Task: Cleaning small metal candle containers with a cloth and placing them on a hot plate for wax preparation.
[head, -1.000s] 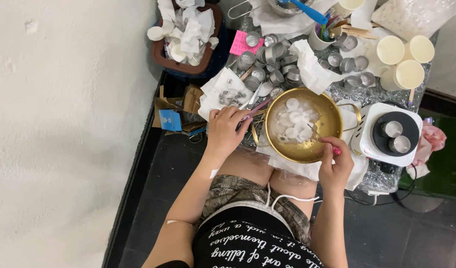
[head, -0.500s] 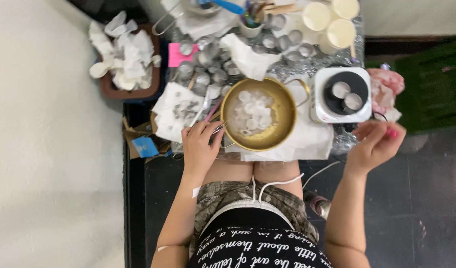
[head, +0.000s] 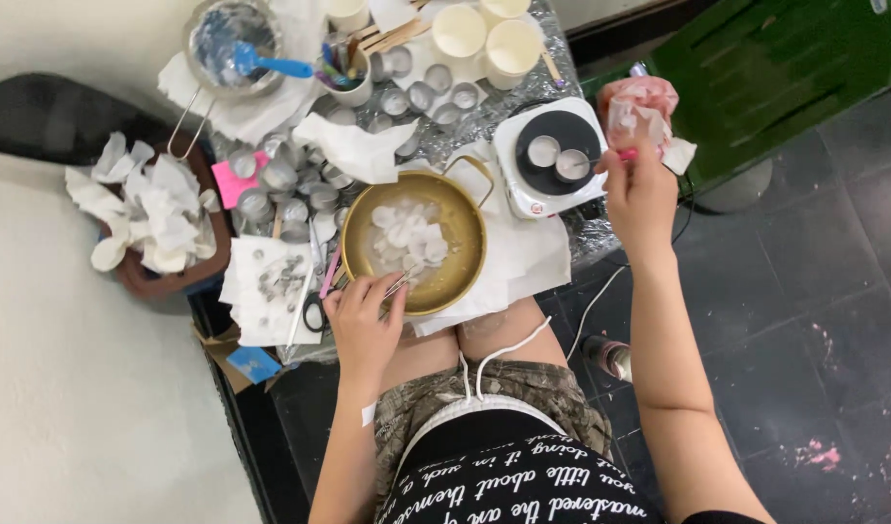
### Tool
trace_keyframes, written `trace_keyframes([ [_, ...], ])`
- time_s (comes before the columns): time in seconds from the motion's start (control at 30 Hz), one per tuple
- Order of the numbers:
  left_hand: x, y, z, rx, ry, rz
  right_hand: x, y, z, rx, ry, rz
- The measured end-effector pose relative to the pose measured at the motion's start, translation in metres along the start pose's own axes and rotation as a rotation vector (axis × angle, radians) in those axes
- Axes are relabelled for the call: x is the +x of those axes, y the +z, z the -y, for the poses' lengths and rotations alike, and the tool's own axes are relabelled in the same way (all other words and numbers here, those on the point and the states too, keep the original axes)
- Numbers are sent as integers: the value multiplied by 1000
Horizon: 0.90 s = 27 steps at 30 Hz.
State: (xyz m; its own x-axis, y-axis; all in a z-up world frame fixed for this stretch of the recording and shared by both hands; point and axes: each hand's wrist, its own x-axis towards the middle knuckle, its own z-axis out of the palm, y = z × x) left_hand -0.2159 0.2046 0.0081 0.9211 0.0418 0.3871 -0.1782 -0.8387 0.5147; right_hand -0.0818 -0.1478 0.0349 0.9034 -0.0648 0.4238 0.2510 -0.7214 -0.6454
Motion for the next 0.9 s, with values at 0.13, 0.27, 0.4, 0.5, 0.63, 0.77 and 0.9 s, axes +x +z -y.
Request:
trace_keyframes([
  [0.13, 2, 2, -1, 7, -24, 33, 4, -3, 8, -66, -31, -21],
  [0.27, 1, 2, 0, 13, -21, 11, 7, -2, 1, -155, -80, -44],
  [0.4, 0, -1, -2, 2, -26, 7, 12, -2, -3, -276, -130, -49],
  [0.5, -2, -5, -1, 8, -34, 22, 16, -4, 4, -298, -131, 5],
  [0.63, -1, -11, 3, 6, -27, 0, 24, -11, 10, -284, -144, 106],
  [0.77, -4, -14, 6, 30, -58, -27, 24, -14, 12, -218, -97, 234],
  [0.9, -7, -18, 9, 76, -63, -26, 26, -15, 23, -68, 53, 304],
])
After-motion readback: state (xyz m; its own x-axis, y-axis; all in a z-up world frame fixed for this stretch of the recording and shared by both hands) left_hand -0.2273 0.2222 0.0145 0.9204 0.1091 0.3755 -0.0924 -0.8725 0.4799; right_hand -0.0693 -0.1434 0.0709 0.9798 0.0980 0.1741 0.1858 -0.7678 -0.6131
